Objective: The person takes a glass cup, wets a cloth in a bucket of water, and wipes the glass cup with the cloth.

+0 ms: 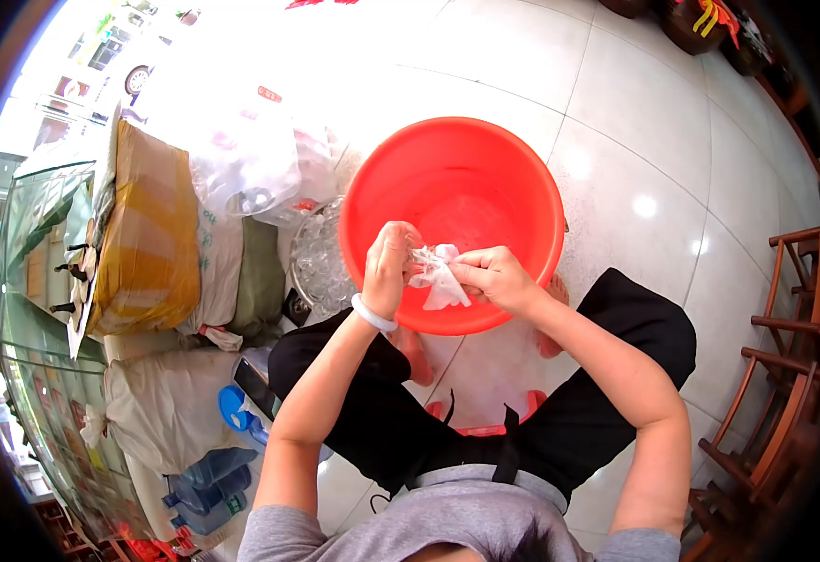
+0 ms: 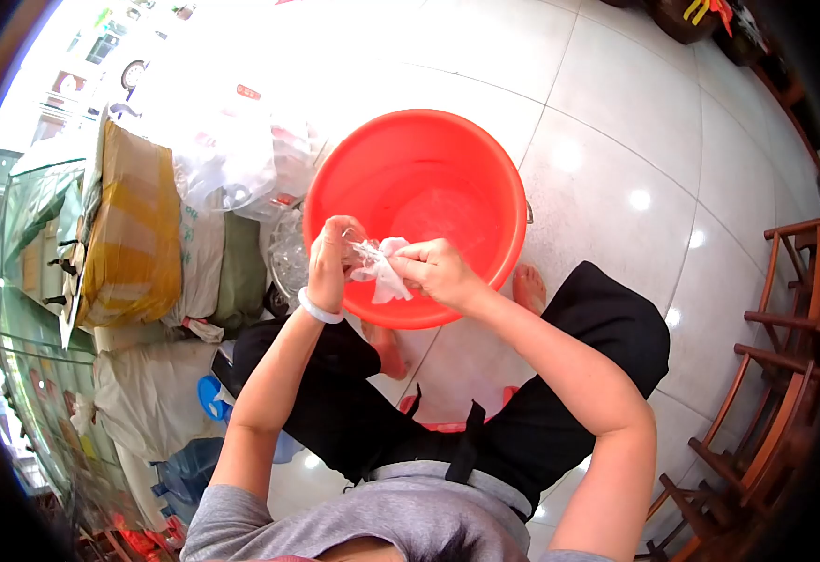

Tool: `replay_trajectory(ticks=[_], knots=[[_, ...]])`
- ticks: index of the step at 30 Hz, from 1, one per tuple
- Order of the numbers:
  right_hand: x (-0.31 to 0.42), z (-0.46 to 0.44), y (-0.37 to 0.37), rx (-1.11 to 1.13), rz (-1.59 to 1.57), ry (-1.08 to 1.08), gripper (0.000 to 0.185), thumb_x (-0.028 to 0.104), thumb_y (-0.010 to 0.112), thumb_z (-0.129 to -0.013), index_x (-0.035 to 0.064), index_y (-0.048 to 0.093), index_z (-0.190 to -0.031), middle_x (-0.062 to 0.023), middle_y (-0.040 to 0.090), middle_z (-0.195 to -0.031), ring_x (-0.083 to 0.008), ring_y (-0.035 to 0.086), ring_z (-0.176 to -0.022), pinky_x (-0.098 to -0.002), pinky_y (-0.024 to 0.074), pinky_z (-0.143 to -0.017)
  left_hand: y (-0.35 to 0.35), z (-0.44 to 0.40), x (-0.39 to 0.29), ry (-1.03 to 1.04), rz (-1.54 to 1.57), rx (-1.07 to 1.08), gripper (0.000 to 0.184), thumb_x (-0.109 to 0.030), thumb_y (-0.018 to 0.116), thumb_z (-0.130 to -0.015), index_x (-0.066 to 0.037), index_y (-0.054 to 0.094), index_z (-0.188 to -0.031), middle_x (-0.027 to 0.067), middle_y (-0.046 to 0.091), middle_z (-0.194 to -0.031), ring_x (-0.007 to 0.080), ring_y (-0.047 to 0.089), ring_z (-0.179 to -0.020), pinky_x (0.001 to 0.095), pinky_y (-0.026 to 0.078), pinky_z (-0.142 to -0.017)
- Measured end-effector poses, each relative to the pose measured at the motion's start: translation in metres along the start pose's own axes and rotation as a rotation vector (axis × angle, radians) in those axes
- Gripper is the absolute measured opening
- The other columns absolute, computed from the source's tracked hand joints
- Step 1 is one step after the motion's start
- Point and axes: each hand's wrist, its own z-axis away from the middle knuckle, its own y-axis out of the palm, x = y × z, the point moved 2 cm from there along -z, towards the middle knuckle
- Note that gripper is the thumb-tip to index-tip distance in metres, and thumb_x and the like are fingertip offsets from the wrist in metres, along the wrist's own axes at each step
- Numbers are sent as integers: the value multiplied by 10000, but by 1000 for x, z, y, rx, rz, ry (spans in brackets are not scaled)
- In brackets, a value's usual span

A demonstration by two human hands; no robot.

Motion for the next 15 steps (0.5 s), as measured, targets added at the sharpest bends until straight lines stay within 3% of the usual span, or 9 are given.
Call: replay_trajectory(ticks=[2, 3, 5, 6, 8, 12, 15], knots=[[0, 4, 5, 68, -335, 256, 245, 220, 531, -912, 6, 646, -882, 48, 510, -646, -17, 370, -527, -173, 276, -462, -1, -3, 0, 32, 14, -28, 343, -361, 367, -969, -74, 511, -848, -38, 444, -664, 24, 344, -491, 186, 259, -419], [-1, 3, 4, 70, -331, 257, 245, 220, 531, -912, 6, 646, -882, 48, 510, -646, -17, 370, -527, -173, 276, -462, -3, -4, 3, 53, -10, -38, 335, -351, 375, -967, -71, 511, -843, -36, 442, -650, 25, 339, -482, 189, 250, -414], [-2, -1, 1, 68, -59, 83, 210, 209, 539, -895, 26, 642, -910, -10, 588, -666, -78, 486, -514, -219, 361, -469, -7, -6, 5, 72, -34, -50, 326, -341, 383, -965, -69, 511, -838, -34, 440, -636, 25, 334, -473, 193, 242, -408], [-1, -2, 0, 72, -58, 85, 210, 209, 539, -895, 26, 642, -910, -10, 588, -666, -78, 486, -514, -219, 361, -469, -11, -6, 6, 19, 3, -9, 323, -340, 391, -962, -68, 512, -837, -31, 437, -620, 28, 325, -458, 196, 229, -397], [13, -2, -7, -176, 762, -379, 157, 189, 563, -844, 56, 645, -853, -71, 617, -663, -218, 607, -591, -348, 447, -520, -12, -7, 6, -33, 40, 28, 319, -339, 399, -959, -67, 514, -835, -29, 433, -604, 31, 315, -443, 200, 216, -387], [35, 11, -21, -177, 909, -364, 139, 209, 572, -820, 95, 650, -838, -93, 631, -724, -275, 615, -661, -399, 464, -543, -14, -10, 6, -93, 99, -37, 338, -361, 397, -954, -63, 516, -847, -10, 451, -581, 39, 280, -395, 205, 177, -363], [44, 16, -27, -173, 1026, -347, 133, 178, 582, -821, 64, 648, -838, -84, 649, -742, -246, 621, -647, -344, 484, -560, -19, -12, 3, -98, 110, -56, 360, -383, 382, -955, -64, 519, -862, 7, 481, -583, 41, 274, -384, 201, 167, -360]])
